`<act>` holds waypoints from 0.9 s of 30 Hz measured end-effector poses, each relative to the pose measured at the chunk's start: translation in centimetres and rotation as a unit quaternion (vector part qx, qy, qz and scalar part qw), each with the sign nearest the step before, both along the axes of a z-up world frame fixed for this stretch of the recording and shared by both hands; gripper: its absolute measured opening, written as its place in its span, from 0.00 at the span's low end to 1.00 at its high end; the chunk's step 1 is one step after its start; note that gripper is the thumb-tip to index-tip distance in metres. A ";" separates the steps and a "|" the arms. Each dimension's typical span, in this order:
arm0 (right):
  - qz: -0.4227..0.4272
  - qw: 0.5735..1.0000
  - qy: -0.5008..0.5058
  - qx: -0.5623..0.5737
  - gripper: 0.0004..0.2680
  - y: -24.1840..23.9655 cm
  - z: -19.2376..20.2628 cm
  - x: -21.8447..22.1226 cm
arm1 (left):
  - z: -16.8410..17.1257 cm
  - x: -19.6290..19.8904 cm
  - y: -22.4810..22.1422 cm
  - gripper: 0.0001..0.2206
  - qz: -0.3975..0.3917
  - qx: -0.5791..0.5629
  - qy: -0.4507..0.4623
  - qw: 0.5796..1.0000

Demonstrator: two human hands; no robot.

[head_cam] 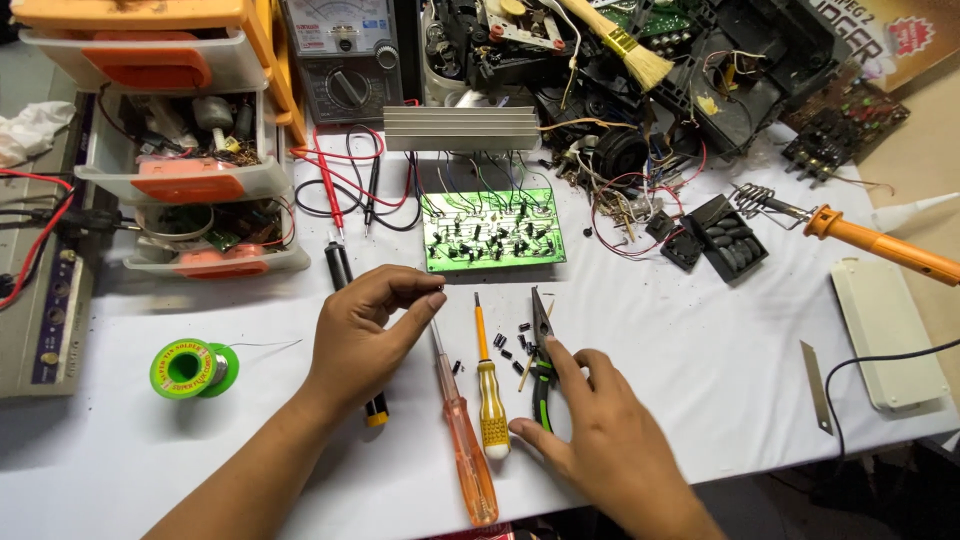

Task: Soldering electronic components onto a printed circuit board at a repair bench.

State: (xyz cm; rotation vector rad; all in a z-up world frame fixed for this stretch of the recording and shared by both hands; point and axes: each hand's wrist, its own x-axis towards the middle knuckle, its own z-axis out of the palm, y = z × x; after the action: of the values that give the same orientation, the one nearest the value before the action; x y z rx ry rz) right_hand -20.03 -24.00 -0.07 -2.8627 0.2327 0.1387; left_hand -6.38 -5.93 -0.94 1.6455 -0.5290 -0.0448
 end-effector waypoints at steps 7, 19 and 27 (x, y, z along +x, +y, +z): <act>-0.026 0.989 -0.133 0.051 0.23 -0.5 -1.4 -0.2 | -0.3 0.1 0.1 0.05 -0.001 -0.029 0.006 1.000; -0.001 0.539 -0.060 0.840 0.19 -4.1 3.4 4.4 | 0.1 0.1 0.3 0.05 0.028 -0.077 0.118 0.990; 0.152 0.926 -0.299 0.174 0.16 -2.3 4.0 7.8 | -0.5 0.6 0.4 0.06 0.031 -0.132 0.145 0.980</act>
State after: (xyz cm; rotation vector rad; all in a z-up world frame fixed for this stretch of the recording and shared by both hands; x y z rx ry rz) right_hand -12.24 -26.32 3.97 -2.4204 -0.3269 -0.5729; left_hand -5.78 -5.50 -1.40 1.3642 -0.2473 -0.1602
